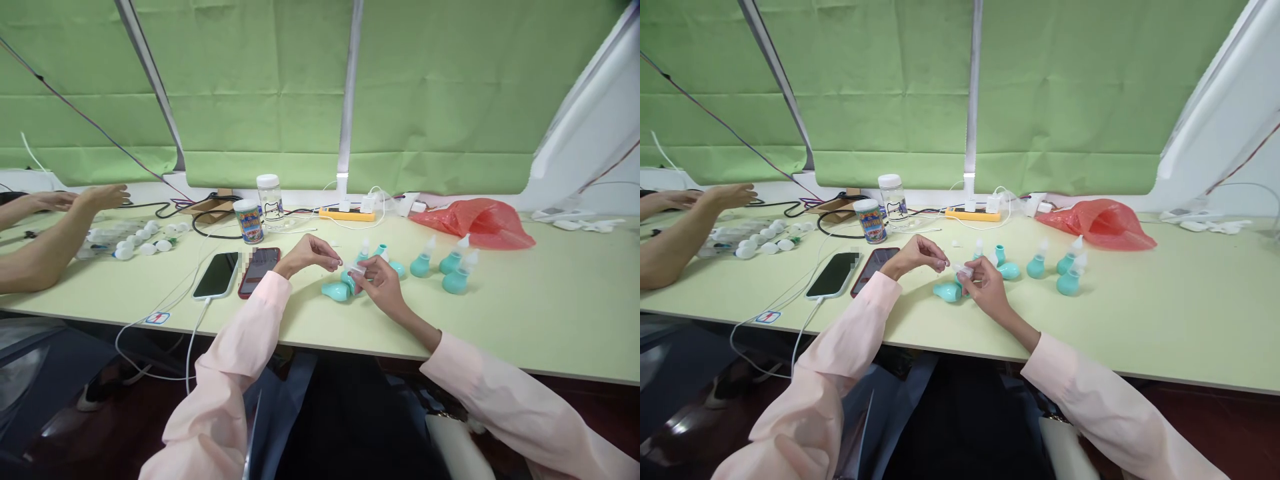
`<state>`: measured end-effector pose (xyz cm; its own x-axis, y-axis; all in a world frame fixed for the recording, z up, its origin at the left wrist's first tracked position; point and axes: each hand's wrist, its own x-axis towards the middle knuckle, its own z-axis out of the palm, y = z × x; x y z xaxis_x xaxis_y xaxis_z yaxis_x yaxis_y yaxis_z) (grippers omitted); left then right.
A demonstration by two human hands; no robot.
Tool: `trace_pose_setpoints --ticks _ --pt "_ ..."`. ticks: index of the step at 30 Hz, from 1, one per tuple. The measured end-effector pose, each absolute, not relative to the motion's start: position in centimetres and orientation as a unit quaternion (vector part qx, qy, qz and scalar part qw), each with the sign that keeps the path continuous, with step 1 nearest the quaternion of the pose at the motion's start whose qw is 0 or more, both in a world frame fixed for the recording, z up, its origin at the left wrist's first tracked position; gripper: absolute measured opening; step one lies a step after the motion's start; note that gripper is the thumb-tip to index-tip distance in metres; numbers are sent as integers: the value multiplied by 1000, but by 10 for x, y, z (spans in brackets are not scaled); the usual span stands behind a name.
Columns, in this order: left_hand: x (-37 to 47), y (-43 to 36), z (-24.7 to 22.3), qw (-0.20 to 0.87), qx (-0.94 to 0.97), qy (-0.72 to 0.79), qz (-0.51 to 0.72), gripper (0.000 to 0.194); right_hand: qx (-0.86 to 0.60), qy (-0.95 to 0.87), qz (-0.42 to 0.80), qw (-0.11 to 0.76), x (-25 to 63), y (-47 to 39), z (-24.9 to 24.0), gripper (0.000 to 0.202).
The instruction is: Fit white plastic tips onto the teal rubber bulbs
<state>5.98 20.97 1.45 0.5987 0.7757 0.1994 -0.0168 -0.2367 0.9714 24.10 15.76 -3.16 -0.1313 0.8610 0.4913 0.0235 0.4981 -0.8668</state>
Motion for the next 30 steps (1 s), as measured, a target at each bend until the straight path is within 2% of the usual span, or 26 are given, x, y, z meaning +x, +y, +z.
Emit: trace_pose_setpoints --ticks 6,13,17,20,22,30 --pt "65 202 13 535 688 313 377 31 -327 -600 458 569 238 156 -29 37" --pt "67 200 13 546 654 319 416 35 -338 -565 444 608 240 158 -28 38" --pt "69 199 9 562 657 314 393 36 -341 -550 431 629 241 159 -29 36" --pt "73 199 4 568 666 316 366 36 -322 -551 452 623 241 159 -28 32" --pt "75 200 1 573 663 317 363 36 -315 -559 463 611 241 159 -28 36" --pt "75 202 0 573 650 310 390 35 -325 -585 462 581 239 159 -29 36"
